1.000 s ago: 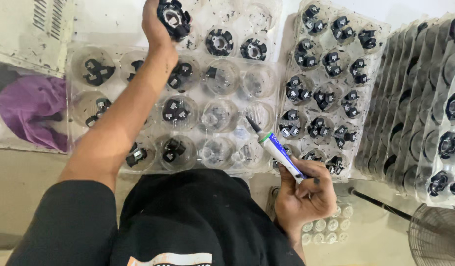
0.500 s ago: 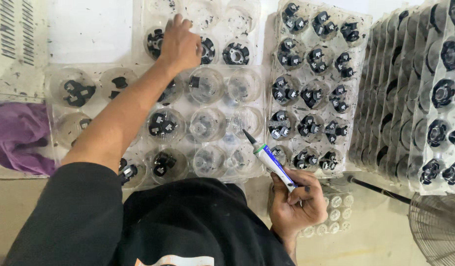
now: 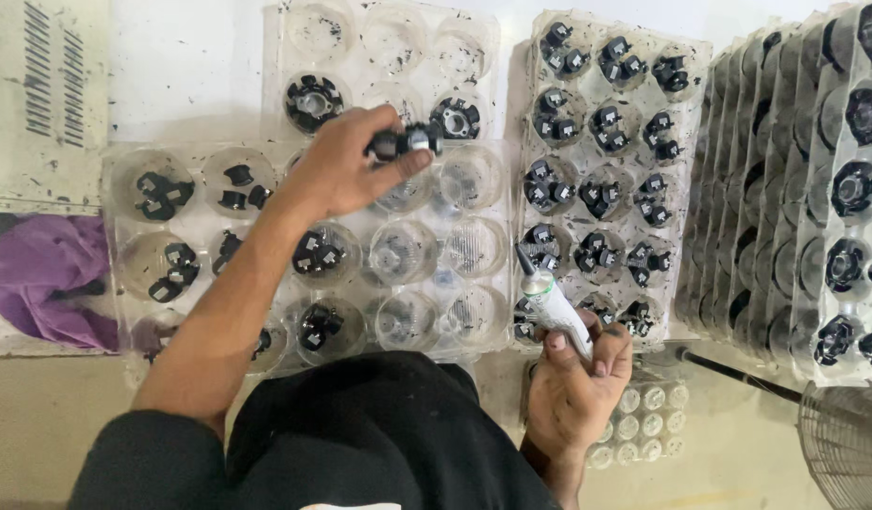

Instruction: The person sits at a workbench holding an adhesive tube and picks black plastic rotor-like parts one at a time from plastic trays. They squeeze adhesive onto each part, turn the part in their hands to reach different sides, and place it back into the tray, repeating the cycle across many parts.

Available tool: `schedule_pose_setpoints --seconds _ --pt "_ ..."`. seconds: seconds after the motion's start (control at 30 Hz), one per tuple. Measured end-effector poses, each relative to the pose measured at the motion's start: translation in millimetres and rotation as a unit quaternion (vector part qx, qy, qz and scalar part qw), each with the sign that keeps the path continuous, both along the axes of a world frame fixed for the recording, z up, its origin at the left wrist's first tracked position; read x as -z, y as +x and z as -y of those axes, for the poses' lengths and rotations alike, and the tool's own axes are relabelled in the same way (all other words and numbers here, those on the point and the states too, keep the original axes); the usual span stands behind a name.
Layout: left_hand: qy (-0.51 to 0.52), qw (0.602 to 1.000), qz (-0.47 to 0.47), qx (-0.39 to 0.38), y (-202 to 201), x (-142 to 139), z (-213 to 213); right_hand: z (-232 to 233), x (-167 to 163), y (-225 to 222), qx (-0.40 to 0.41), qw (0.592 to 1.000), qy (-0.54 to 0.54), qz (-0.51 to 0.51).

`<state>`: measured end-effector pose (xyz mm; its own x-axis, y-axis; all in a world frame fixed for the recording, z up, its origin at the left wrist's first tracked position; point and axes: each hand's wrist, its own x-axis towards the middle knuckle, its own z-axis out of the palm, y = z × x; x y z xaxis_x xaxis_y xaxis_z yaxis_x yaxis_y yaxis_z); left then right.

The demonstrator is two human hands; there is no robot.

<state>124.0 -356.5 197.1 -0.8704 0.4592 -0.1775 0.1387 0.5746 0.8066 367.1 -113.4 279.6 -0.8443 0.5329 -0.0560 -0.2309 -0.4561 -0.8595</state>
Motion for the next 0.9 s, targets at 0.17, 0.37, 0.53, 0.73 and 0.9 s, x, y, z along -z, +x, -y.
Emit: schedule_pose_setpoints --seconds 0.17,0.37,0.53,0.73,0.9 --pt "0.536 0.841 -0.069 -0.023 64 -73 1 17 -6 -3 -0.017 0.997 0.082 -0.004" --pt "0.775 0.605 0.171 -0.061 92 -90 -15 46 -22 -2 0.073 0.869 0.487 -0.039" --pt "0.729 0.676 0.079 -0.074 110 -89 -19 60 -42 5 0.100 0.789 0.606 -0.037" --pt "0.634 0.769 -0.049 -0.063 121 -97 -12 64 -52 9 0.083 0.761 0.641 -0.057" --pt "0.617 0.784 -0.056 -0.023 125 -101 -6 67 -51 9 0.075 0.737 0.668 -0.074"
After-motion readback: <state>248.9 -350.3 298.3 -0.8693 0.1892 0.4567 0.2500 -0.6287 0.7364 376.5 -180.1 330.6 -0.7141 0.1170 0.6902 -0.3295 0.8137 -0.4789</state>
